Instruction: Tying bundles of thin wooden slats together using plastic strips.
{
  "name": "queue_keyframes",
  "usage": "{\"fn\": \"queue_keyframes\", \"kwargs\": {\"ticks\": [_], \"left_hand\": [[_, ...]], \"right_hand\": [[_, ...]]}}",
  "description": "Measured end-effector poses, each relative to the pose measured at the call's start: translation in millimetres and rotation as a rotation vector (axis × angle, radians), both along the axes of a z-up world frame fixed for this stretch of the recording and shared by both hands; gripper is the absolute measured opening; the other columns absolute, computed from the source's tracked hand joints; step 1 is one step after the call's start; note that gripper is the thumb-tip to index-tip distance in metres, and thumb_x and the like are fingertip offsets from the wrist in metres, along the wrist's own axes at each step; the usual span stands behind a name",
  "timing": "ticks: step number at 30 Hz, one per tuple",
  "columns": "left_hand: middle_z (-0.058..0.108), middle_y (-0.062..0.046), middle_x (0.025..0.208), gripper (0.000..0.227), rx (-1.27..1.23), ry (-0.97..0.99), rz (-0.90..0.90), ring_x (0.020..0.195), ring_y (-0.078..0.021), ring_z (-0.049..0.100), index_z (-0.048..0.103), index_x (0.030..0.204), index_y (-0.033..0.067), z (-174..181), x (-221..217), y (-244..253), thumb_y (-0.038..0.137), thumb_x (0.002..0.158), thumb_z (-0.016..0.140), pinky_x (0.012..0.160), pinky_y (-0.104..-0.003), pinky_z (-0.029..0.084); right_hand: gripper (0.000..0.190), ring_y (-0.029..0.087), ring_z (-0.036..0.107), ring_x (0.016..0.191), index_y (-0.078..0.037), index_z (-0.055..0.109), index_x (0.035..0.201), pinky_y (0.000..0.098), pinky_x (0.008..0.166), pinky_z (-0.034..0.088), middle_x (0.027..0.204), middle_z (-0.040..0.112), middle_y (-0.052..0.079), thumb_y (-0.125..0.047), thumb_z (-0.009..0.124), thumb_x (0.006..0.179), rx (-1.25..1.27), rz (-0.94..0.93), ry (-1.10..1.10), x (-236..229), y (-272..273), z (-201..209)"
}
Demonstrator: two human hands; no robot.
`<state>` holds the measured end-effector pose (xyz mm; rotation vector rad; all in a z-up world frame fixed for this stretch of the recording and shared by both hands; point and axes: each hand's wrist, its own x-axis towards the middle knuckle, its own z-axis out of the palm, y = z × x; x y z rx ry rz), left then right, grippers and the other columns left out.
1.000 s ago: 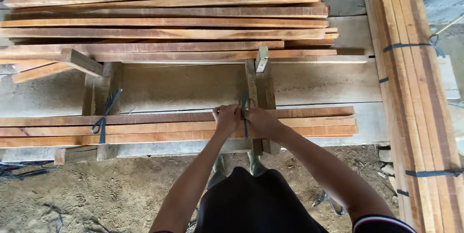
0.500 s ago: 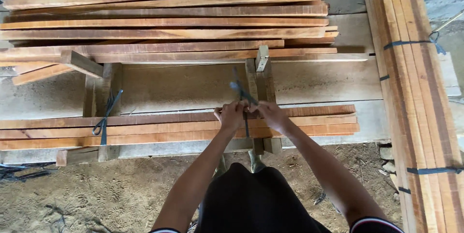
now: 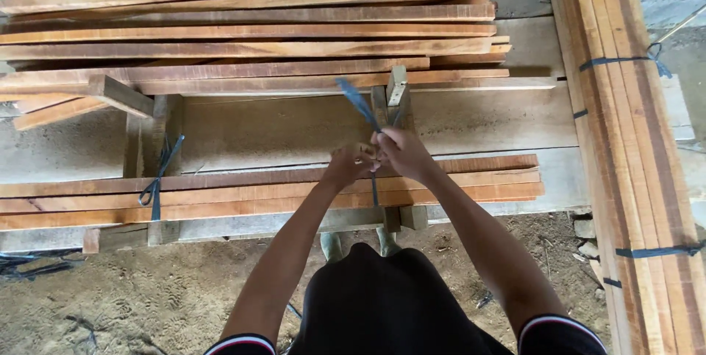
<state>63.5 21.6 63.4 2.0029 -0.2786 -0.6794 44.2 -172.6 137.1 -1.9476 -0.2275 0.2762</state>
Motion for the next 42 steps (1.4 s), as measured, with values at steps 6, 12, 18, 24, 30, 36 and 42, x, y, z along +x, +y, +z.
{"fn": "queue_keyframes", "kwargs": {"ticks": [6,12,18,24,30,36,42], "left_hand": [[0.079,-0.008,0.106,0.029,-0.035,-0.133,-0.007,0.112,-0.0328,0.072,0.075,0.111,0.0139,-49.1,2.2,4.4,0.030,0.087,0.078,0.104,-0.052,0.051],[0.078,-0.017,0.104,0.041,0.015,-0.176,-0.028,0.109,-0.0402,0.071,0.075,0.112,0.0053,-40.3,2.2,1.7,0.041,0.092,0.071,0.100,-0.050,0.054],[0.072,-0.018,0.100,0.022,0.068,-0.138,-0.039,0.111,-0.0419,0.067,0.075,0.103,0.0119,-54.7,9.1,6.8,0.030,0.094,0.068,0.099,-0.052,0.052],[0.076,-0.015,0.103,0.025,0.012,-0.010,0.044,0.109,-0.0376,0.071,0.077,0.108,0.0115,-68.5,12.0,6.8,0.032,0.095,0.074,0.097,-0.048,0.054],[0.075,-0.019,0.107,0.034,0.051,0.033,0.075,0.107,-0.0379,0.072,0.073,0.116,0.0101,-70.7,8.7,3.5,0.035,0.093,0.075,0.094,-0.047,0.056],[0.075,-0.017,0.113,0.035,0.022,0.019,0.068,0.116,-0.0363,0.069,0.069,0.122,0.0088,-29.3,-0.8,8.3,0.030,0.095,0.078,0.097,-0.049,0.059],[0.066,-0.025,0.123,0.039,-0.211,0.124,0.083,0.125,-0.0383,0.063,0.049,0.125,-0.0008,-1.8,-11.8,12.5,0.004,0.096,0.074,0.104,-0.046,0.058]], "right_hand": [[0.039,0.026,0.060,0.052,-0.008,0.053,0.076,0.0440,0.067,0.054,0.061,0.060,0.014,-0.023,0.043,0.111,-0.060,0.100,-0.040,18.6,32.5,17.1],[0.047,0.049,0.068,0.113,-0.004,0.063,0.130,0.0634,0.098,0.050,0.115,0.073,0.029,-0.044,0.052,0.109,-0.018,-0.089,0.056,25.7,27.6,-22.2],[0.078,0.056,0.057,0.125,-0.014,0.028,0.154,0.0728,0.106,0.046,0.138,0.054,0.034,-0.070,0.046,0.103,-0.187,0.100,0.224,-7.1,5.3,-42.1],[0.067,0.044,0.065,0.113,-0.010,0.047,0.144,0.0531,0.093,0.059,0.118,0.062,0.022,-0.041,0.077,0.092,-0.245,0.209,-0.407,13.2,-34.4,-256.5],[0.050,0.041,0.068,0.095,-0.005,0.065,0.127,0.0506,0.080,0.061,0.103,0.065,0.021,-0.036,0.080,0.091,-0.252,0.090,-0.816,-2.7,-23.5,-204.0],[0.037,0.029,0.068,0.083,-0.018,0.073,0.122,0.0409,0.071,0.061,0.095,0.068,0.009,-0.032,0.079,0.089,-0.215,0.026,-0.850,-5.1,-19.0,-176.6],[0.024,0.032,0.068,0.078,-0.019,0.076,0.114,0.0455,0.063,0.059,0.086,0.068,0.010,-0.027,0.076,0.092,-0.142,0.021,-0.698,-11.9,-17.4,-151.7]]}}
